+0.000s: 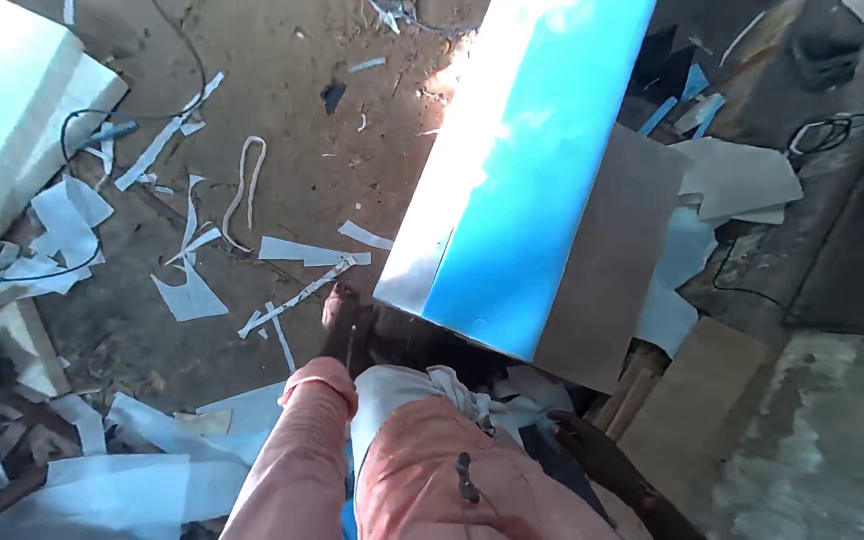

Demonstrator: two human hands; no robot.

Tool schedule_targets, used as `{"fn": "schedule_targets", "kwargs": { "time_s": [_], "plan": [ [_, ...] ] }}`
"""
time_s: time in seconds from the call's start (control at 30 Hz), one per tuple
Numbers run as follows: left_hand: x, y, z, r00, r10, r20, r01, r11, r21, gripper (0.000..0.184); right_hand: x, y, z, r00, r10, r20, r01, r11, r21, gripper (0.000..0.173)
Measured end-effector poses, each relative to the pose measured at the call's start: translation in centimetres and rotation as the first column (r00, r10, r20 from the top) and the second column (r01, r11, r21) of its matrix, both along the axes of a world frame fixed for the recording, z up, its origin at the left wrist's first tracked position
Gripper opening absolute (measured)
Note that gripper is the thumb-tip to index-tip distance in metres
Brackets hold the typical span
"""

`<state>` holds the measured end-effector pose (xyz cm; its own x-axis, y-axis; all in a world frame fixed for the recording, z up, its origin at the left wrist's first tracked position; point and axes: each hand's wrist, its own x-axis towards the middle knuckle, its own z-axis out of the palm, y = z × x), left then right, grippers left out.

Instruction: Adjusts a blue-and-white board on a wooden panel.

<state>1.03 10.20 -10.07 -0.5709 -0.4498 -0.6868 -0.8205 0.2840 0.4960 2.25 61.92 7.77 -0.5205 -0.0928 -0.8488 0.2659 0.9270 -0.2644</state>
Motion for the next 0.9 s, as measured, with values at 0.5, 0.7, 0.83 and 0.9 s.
{"fn": "schedule_targets", "kwargs": {
  "time_s": [0.5,0.7,0.83,0.9],
  "plan": [
    [9.9,2.5,1.6,0.978,0.118,0.172,-0.123,0.992,0.015,0.041,1.8,0.6,-2.5,0.997,-0.069,0.028,0.071,0.994,-0.086,0.048],
    [7.0,1.1,4.4,0.995,0.046,0.089,-0.051,0.997,0.057,0.044,1.5,1.2,-4.5,0.993,-0.118,-0.013,0.115,0.983,-0.141,0.045],
    [5.1,1.7,6.6,1.000,0.006,0.030,-0.009,0.995,0.101,0.043,1.2,0.4,-4.1,0.985,-0.170,-0.001,0.168,0.976,-0.140,0.043],
    [4.5,2.1,6.9,0.999,-0.037,0.007,0.036,0.994,0.106,0.043,1.1,0.3,-4.4,0.982,-0.186,0.007,0.186,0.974,-0.131,0.044]
  ]
}}
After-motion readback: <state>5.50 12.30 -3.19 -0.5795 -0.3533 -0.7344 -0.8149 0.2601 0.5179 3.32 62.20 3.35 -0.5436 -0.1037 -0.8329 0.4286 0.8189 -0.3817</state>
